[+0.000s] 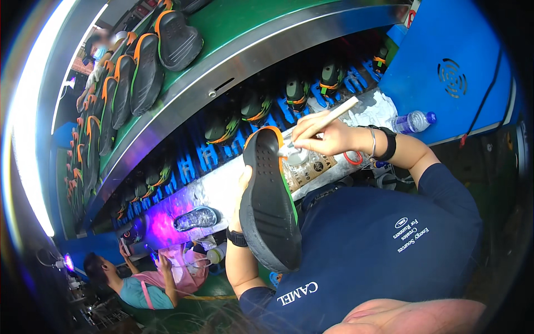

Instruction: Applying adhesive to shoe soles and placing them on a conveyor belt in a manufacturing facility.

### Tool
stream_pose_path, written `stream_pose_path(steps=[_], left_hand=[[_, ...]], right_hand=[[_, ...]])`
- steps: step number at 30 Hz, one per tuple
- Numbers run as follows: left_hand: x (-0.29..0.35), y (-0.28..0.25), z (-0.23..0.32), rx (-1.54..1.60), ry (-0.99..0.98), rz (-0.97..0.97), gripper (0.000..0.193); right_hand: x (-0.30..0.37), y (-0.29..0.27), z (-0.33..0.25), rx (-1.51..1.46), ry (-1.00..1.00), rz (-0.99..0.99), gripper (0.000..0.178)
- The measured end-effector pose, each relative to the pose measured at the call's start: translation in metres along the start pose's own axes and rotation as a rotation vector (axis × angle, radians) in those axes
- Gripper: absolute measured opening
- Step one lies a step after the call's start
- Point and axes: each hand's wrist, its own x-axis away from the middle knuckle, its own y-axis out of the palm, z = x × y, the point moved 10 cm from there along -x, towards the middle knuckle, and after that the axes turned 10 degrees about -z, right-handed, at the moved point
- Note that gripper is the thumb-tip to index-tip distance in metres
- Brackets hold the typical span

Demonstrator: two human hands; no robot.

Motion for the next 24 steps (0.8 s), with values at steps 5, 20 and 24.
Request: stream_pose_path(steps=[5,20,24], left_hand=[[0.0,0.002,0.002,-0.048,0.01,-0.005,0.048],[-0.02,0.005,0.036,-0.378,0.149,-0.032,0.045],[-0.022,-0.008,0.051,-0.437,0.209,0.068,0.044]], right_hand=[[-0.003,-0.027,0.002,0.145,-0.021,0.185,0.004],[0.013,0.011,-0.031,-0.073,0.003,-0.017,0.003],[0.014,0.017,-0.05,-0.111,-0.097,-0.039,0.002]])
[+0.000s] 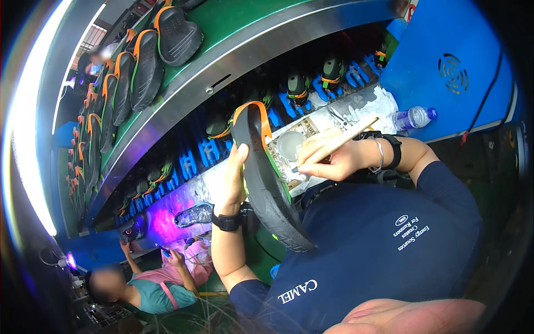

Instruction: Applying adhesive to shoe soles and placing them on a conveyor belt in a manufacturing facility.

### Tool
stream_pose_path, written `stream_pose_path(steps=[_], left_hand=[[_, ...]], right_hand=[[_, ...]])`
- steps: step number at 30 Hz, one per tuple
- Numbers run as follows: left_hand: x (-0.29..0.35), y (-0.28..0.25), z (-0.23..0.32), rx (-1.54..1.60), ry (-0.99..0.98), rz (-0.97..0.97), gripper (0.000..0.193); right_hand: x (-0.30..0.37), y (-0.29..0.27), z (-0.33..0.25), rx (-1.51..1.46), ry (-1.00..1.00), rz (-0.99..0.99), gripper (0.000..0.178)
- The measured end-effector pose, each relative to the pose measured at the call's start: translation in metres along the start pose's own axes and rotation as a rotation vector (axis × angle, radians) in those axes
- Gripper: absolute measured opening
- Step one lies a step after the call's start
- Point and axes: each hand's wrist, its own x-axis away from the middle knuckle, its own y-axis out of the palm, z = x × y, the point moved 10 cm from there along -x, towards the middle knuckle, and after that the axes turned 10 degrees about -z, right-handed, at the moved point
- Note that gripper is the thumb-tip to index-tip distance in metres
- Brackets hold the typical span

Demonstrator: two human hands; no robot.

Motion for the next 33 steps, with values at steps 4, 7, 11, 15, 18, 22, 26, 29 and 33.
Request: stream_pose_path(steps=[4,7,11,15,18,22,26,29,33], left_hand=[[-0.002,-0.008,0.002,0.012,0.012,0.012,0.043],[0.001,-0.009,0.0,0.029,-0.016,0.032,0.042],[0.011,0.0,0.008,0.043,-0.022,0.074,0.043],[0.033,0.021,-0.004,0.177,-0.212,0.087,0.045],[0.03,0.022,0.01,0.085,-0.143,0.116,0.046],[0.03,0.022,-0.002,0.185,-0.203,0.126,0.045],[0.017,0.03,0.021,0.056,-0.039,0.025,0.043],[0.021,0.037,0.009,0.137,-0.195,0.061,0.043],[0.02,0.047,0.018,0.079,-0.082,0.074,0.043]], right_hand=[[0.004,0.009,-0.02,-0.019,-0.116,-0.035,0.003],[0.008,0.009,-0.022,-0.07,-0.107,-0.045,0.004],[0.001,-0.032,-0.007,0.088,-0.174,0.192,0.002],[-0.002,-0.059,0.019,0.232,-0.026,0.328,0.005],[0.006,-0.055,0.029,0.157,0.042,0.314,0.004],[0.014,-0.054,0.038,0.035,0.101,0.313,0.004],[0.017,-0.065,0.035,0.133,0.099,0.383,0.004],[0.016,-0.064,0.038,0.035,0.113,0.37,0.004],[0.016,-0.064,0.047,-0.106,0.174,0.418,0.006]])
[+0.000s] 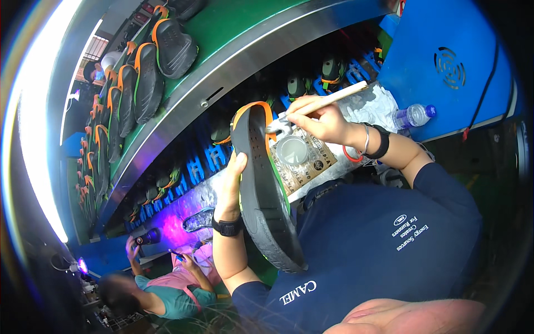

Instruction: Applying adhesive to shoe soles and placing them on a conveyor belt in a manufacturing facility.

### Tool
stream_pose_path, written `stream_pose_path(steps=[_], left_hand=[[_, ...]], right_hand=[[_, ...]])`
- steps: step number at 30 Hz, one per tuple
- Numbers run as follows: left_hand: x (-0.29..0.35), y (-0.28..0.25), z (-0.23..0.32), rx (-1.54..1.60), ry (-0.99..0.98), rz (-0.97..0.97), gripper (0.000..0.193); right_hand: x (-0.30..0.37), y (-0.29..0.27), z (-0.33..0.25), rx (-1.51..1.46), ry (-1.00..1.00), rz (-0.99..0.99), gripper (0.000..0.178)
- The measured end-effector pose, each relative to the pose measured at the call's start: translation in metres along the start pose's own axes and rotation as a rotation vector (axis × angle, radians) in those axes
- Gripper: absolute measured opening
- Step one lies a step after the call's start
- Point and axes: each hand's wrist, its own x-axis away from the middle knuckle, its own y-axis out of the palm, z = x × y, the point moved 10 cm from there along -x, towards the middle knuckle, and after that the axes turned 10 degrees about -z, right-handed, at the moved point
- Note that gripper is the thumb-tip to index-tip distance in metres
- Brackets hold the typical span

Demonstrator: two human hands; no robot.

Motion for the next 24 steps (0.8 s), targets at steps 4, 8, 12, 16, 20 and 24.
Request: stream_pose_path(steps=[4,8,12,16,20,24], left_hand=[[-0.013,-0.006,0.009,-0.152,0.096,-0.059,0.042],[-0.025,-0.017,0.002,-0.126,0.042,-0.157,0.048],[-0.032,-0.022,0.007,-0.128,0.082,-0.106,0.043],[-0.038,-0.006,0.026,-0.295,0.146,-0.118,0.043],[-0.033,0.027,0.081,-0.395,0.32,-0.175,0.052],[-0.03,0.05,0.165,-0.334,0.45,-0.138,0.044]], right_hand=[[0.005,0.016,-0.01,0.09,-0.089,-0.091,0.006],[0.024,0.026,-0.032,0.076,-0.239,-0.172,0.004],[0.042,0.036,-0.051,0.039,-0.269,-0.288,0.002],[0.05,0.029,-0.047,-0.096,-0.087,-0.346,0.006],[0.052,-0.035,-0.058,-0.129,-0.122,-0.005,0.007],[0.074,-0.088,-0.062,-0.267,-0.13,0.224,0.005]])
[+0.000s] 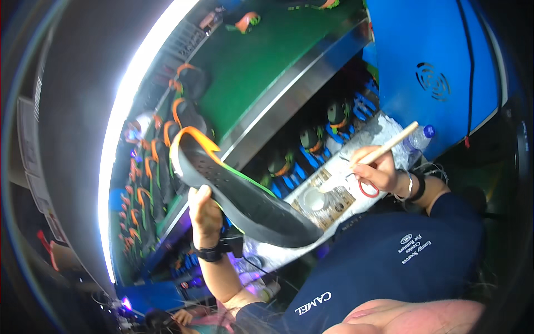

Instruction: Applying adhesive to shoe soles and placing them on a conveyor belt in a manufacturing facility.

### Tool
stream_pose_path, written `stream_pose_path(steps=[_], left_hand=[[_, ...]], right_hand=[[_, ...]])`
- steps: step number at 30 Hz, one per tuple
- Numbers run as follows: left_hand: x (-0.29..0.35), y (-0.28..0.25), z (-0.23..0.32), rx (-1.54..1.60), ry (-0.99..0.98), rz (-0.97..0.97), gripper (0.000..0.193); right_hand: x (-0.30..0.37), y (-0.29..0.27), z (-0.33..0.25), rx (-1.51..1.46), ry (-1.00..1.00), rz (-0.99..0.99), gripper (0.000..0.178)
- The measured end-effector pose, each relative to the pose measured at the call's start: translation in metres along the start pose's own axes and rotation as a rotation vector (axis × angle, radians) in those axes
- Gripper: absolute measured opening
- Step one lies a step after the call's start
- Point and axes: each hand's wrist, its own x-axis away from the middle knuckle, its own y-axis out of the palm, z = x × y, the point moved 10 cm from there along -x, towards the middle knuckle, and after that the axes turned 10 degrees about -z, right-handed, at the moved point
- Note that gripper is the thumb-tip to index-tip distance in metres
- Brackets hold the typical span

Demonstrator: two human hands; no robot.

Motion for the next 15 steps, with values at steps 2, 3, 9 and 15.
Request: stream_pose_path(steps=[2,3,9,15], left_hand=[[-0.029,0.004,0.037,-0.101,0.005,-0.126,0.042],[-0.049,0.002,0.046,-0.082,-0.004,-0.119,0.038],[-0.227,-0.025,0.104,-0.582,0.156,0.098,0.044],[-0.397,-0.022,0.04,-0.896,-0.021,0.079,0.052]], right_hand=[[0.011,-0.014,-0.005,0.026,0.024,0.075,0.004],[0.021,-0.025,-0.002,0.016,0.063,0.132,0.005],[0.076,-0.063,-0.019,0.066,0.093,0.371,0.007],[0.118,-0.091,-0.049,0.226,0.039,0.626,0.007]])
